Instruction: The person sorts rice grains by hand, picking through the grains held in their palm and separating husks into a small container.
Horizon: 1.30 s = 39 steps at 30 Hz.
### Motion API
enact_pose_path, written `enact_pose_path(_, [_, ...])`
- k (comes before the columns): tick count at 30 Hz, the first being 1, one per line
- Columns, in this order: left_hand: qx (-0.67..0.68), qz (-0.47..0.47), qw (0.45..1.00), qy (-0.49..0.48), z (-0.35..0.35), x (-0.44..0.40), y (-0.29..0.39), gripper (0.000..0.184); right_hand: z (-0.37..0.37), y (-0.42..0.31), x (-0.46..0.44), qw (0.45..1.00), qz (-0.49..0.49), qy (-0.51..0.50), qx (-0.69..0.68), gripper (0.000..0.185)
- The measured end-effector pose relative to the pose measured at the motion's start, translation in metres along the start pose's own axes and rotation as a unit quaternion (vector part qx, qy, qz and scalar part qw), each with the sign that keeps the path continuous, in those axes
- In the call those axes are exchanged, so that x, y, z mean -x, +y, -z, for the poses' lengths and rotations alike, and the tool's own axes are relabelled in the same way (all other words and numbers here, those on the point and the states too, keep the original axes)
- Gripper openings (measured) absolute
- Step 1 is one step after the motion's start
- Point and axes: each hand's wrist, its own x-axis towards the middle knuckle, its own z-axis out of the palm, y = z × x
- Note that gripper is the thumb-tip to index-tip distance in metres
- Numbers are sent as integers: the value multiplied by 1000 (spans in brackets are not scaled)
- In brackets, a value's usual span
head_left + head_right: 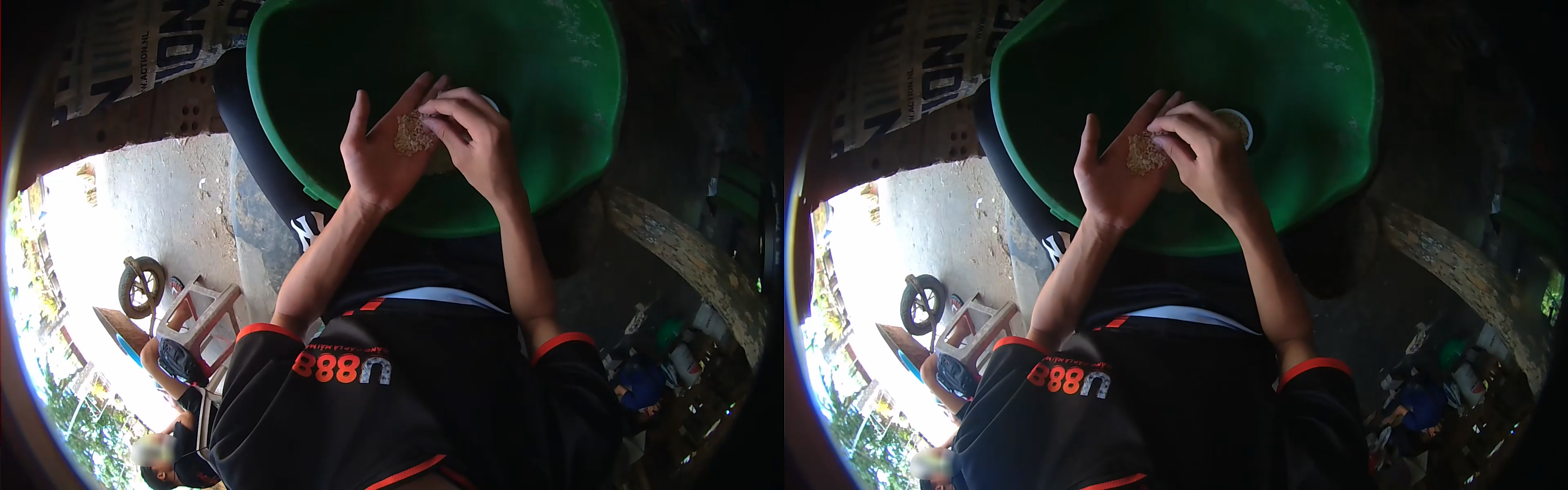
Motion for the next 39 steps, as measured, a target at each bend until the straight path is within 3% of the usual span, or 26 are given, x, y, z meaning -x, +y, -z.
enact_pose_path(2, [-16, -4, 1000, 1, -1, 0, 0, 93, 4, -2, -1, 996, 47, -24, 77, 20])
enact_pose_path(8, [-31, 13, 999, 6, 0, -1, 1, 91, -2, -2, -1, 989, 42, -57, 130, 19])
enact_pose_path(17, [-19, 26, 999, 30, 1, -7, 3, 94, -3, 8, -8, 998, -16, -62, 22, 21])
enact_pose_path(24, [-34, 25, 999, 35, 0, -11, 3, 96, -2, 14, -9, 993, 23, -77, 88, 20])
enact_pose_path(32, [23, 33, 999, 35, -8, -17, 5, 96, -1, 15, -15, 997, -41, -22, -54, 15])
enact_pose_path(39, [5, 36, 999, 30, -9, -19, 1, 99, 5, 9, -19, 999, 20, -24, 26, 17])
